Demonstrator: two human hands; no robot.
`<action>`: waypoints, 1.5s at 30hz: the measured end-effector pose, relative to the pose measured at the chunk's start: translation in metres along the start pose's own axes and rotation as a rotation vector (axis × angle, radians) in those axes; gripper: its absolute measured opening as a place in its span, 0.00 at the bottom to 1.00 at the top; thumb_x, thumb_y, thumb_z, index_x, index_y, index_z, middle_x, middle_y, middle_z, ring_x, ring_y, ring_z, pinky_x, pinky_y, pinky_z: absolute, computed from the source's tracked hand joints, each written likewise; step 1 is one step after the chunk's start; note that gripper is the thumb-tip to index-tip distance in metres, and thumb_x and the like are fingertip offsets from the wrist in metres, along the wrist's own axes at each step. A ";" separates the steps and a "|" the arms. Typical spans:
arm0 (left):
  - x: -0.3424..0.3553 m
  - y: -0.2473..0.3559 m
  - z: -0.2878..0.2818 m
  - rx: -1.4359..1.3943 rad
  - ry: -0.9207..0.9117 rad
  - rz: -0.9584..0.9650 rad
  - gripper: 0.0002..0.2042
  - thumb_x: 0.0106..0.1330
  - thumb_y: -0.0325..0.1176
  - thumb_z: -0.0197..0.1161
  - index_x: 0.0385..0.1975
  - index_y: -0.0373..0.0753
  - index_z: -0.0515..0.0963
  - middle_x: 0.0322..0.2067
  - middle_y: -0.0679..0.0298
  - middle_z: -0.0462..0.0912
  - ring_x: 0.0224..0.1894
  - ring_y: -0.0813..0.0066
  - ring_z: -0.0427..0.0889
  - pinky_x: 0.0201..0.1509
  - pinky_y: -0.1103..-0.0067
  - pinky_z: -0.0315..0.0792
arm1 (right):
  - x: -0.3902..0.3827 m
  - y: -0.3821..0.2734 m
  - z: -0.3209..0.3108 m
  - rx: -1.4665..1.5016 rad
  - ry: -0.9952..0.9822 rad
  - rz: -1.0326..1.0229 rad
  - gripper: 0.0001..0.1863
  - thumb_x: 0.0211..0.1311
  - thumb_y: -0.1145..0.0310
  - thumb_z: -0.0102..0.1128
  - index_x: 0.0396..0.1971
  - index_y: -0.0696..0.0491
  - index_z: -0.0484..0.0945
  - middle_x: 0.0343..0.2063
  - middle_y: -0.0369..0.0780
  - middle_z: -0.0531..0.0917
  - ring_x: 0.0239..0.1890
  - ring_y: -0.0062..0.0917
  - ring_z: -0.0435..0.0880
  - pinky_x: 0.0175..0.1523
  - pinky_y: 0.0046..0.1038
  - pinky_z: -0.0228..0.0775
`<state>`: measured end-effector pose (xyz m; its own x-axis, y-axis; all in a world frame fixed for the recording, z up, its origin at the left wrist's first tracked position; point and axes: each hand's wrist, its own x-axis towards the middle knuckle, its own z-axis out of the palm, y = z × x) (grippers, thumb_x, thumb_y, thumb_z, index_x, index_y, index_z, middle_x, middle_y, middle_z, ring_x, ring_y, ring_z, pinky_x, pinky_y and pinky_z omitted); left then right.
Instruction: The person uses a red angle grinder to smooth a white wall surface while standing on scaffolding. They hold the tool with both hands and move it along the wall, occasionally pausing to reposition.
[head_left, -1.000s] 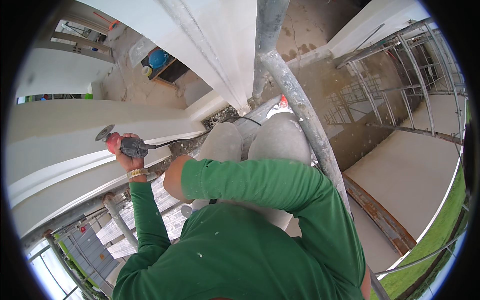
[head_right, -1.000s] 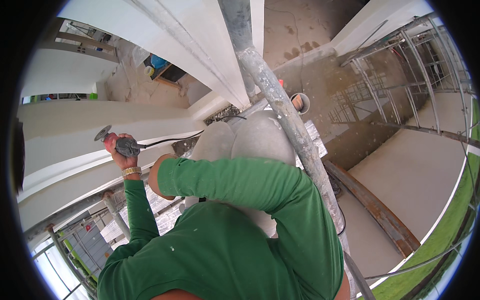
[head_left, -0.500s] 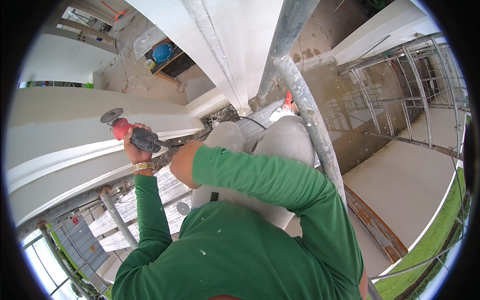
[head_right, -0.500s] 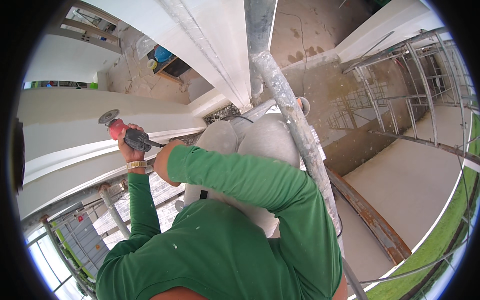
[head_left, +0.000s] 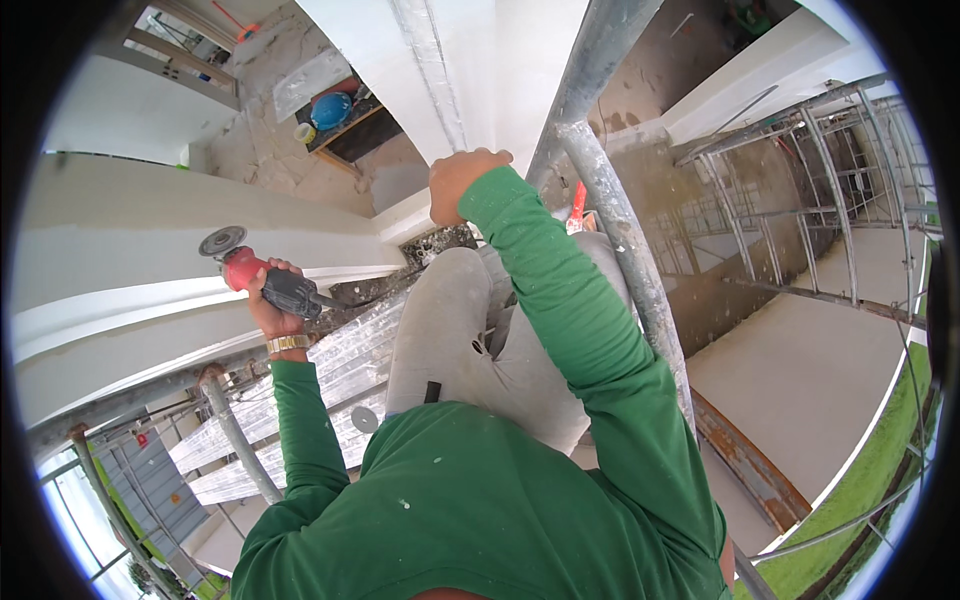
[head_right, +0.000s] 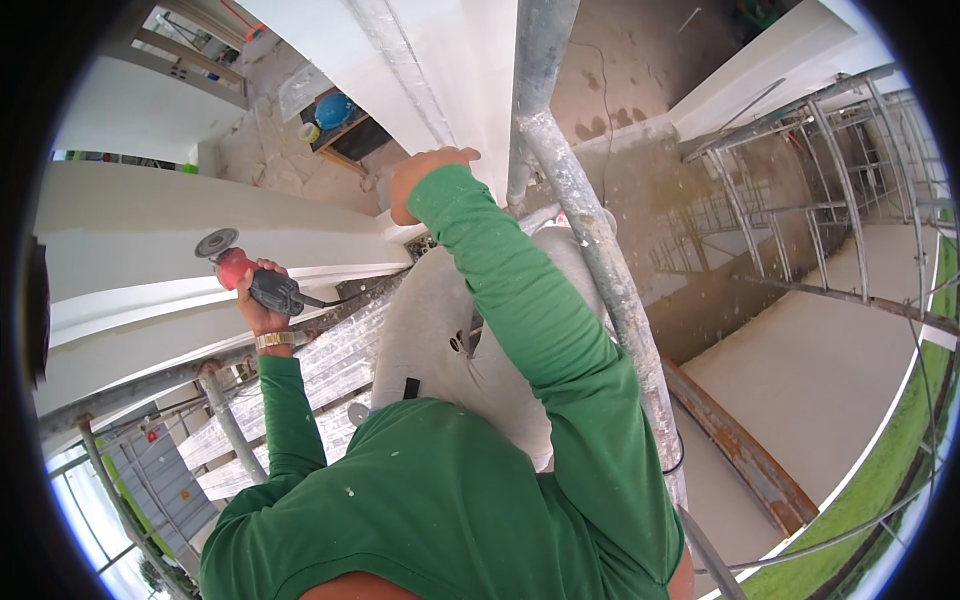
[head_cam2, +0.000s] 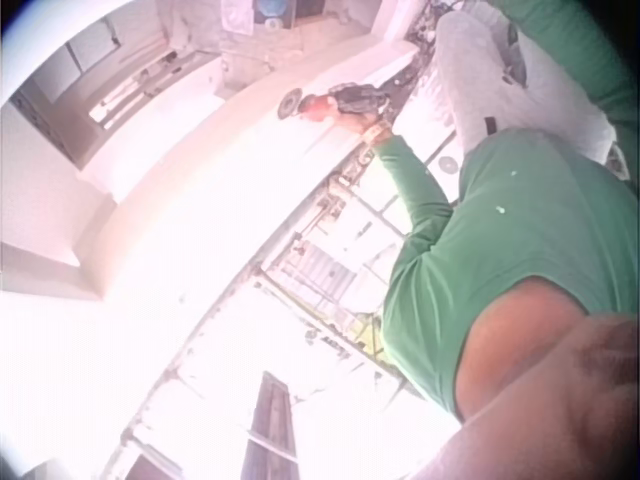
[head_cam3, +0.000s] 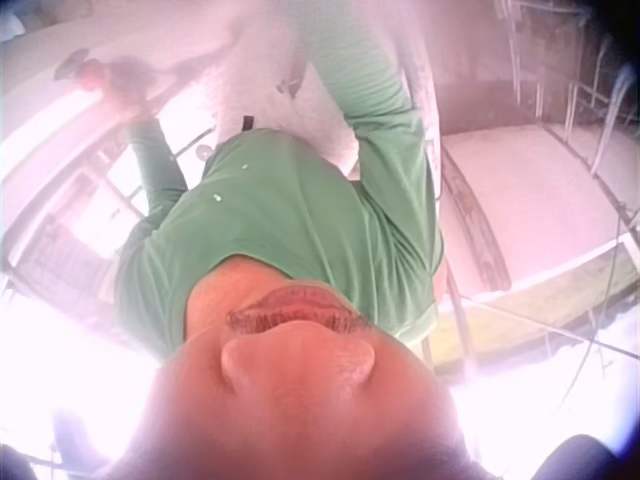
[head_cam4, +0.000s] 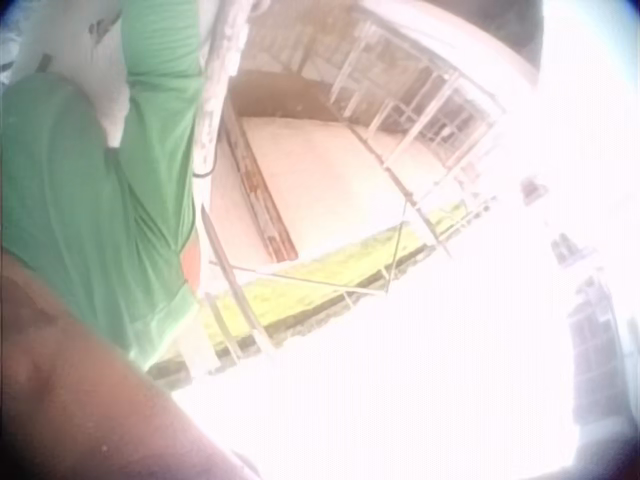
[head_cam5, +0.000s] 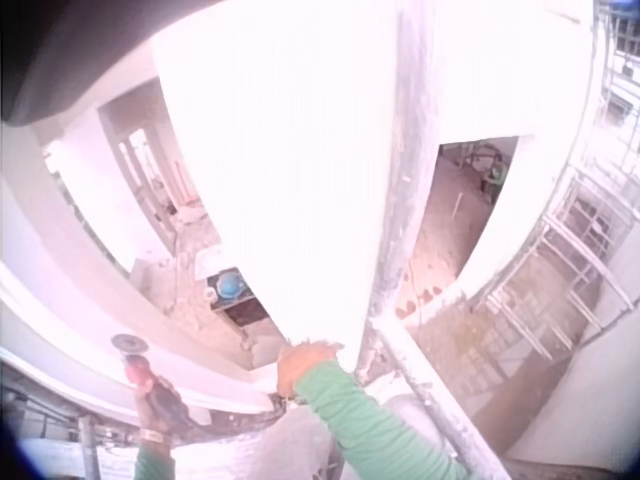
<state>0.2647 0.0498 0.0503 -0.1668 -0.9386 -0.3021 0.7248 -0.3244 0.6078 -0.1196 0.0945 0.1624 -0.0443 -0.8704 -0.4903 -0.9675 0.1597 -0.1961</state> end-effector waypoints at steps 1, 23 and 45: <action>-0.001 0.001 0.001 -0.009 -0.003 -0.004 0.16 0.62 0.32 0.67 0.44 0.32 0.71 0.39 0.59 0.77 0.44 0.67 0.79 0.56 0.68 0.77 | -0.001 -0.005 0.011 -0.013 0.075 0.041 0.37 0.55 0.62 0.60 0.69 0.51 0.66 0.66 0.50 0.72 0.65 0.50 0.75 0.66 0.64 0.61; -0.082 -0.021 -0.011 0.248 0.019 -0.038 0.18 0.59 0.26 0.65 0.49 0.33 0.71 0.37 0.58 0.79 0.40 0.62 0.82 0.48 0.64 0.80 | -0.107 0.051 -0.024 0.449 0.558 0.200 0.28 0.59 0.54 0.65 0.56 0.54 0.80 0.42 0.53 0.87 0.46 0.46 0.86 0.54 0.42 0.78; 0.014 -0.163 0.104 0.644 -0.203 0.048 0.16 0.49 0.19 0.73 0.39 0.35 0.79 0.33 0.62 0.85 0.33 0.72 0.85 0.39 0.74 0.79 | -0.115 0.090 0.062 0.122 1.247 -0.047 0.27 0.58 0.52 0.72 0.48 0.59 0.81 0.33 0.50 0.86 0.36 0.42 0.86 0.47 0.37 0.77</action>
<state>0.0748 0.0770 0.0234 -0.3121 -0.9368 -0.1583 0.2017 -0.2281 0.9525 -0.1864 0.2375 0.1482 -0.2802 -0.7132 0.6425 -0.9481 0.1006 -0.3017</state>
